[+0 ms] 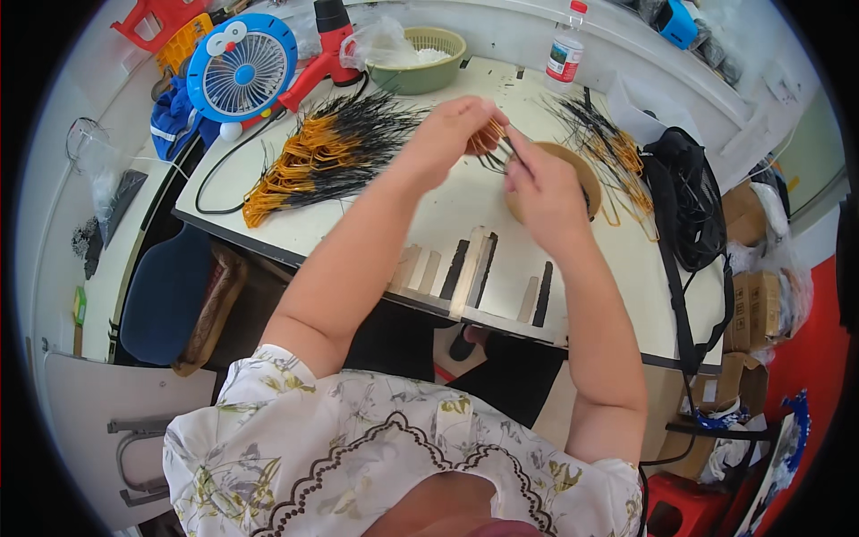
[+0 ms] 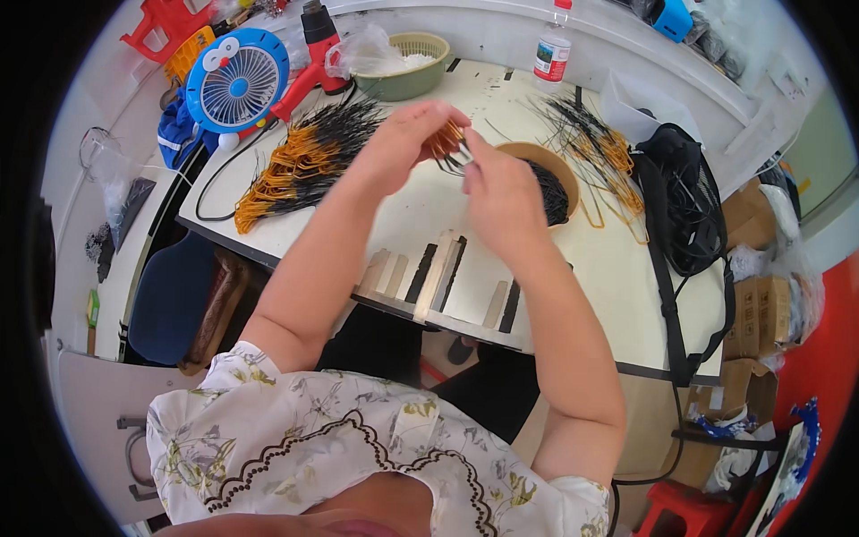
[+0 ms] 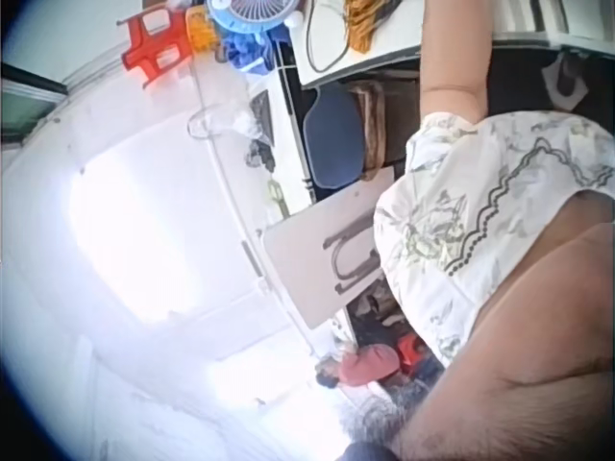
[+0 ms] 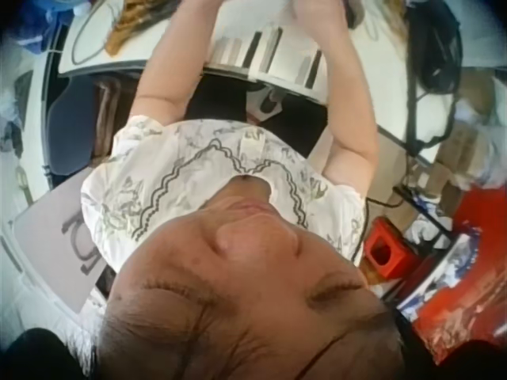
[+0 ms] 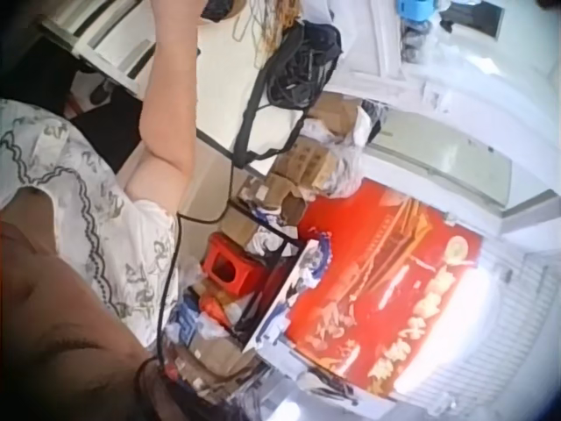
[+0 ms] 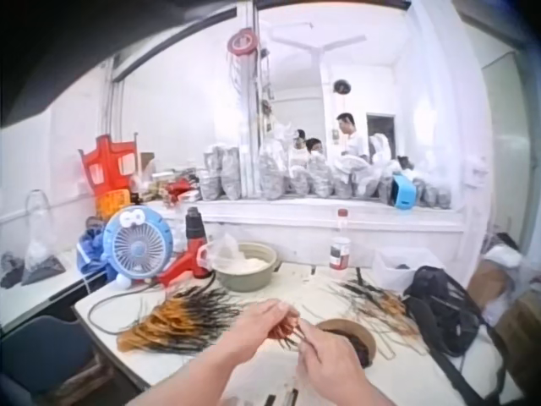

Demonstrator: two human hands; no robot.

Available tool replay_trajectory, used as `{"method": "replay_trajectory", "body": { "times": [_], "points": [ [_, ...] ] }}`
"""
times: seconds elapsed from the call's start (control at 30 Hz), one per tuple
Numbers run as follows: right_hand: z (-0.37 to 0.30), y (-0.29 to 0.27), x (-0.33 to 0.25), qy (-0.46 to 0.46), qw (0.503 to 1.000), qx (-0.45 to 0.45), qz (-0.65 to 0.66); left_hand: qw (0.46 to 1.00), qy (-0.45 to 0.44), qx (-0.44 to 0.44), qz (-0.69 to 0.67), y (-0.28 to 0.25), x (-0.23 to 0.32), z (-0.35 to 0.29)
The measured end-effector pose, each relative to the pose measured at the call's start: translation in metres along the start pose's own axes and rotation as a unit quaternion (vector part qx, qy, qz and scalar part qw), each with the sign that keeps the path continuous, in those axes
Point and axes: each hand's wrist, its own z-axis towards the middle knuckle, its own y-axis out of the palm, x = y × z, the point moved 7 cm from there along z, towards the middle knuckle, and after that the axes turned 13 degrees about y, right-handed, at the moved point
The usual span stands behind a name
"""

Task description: The person slides small black tubes from a bowl onto thin wire stems by hand and places the assembled stems onto the table.

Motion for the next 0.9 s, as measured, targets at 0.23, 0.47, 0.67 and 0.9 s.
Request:
{"method": "replay_trajectory", "body": {
  "times": [0.23,0.47,0.67,0.9],
  "points": [
    [0.005,-0.029,0.002,-0.088,0.996,0.004,0.001,0.985,-0.080,-0.133,0.079,-0.006,0.016,-0.011],
    [0.001,-0.022,-0.012,-0.102,0.994,-0.023,-0.023,0.995,-0.076,-0.060,-0.004,-0.026,0.020,-0.023],
    [0.001,-0.058,-0.016,-0.146,0.970,0.182,0.061,0.976,0.113,0.127,0.138,-0.105,0.078,-0.013],
    [0.010,-0.054,0.002,-0.088,0.980,0.176,0.039,0.706,0.269,0.192,0.626,-0.207,0.094,-0.029]
  ]
}}
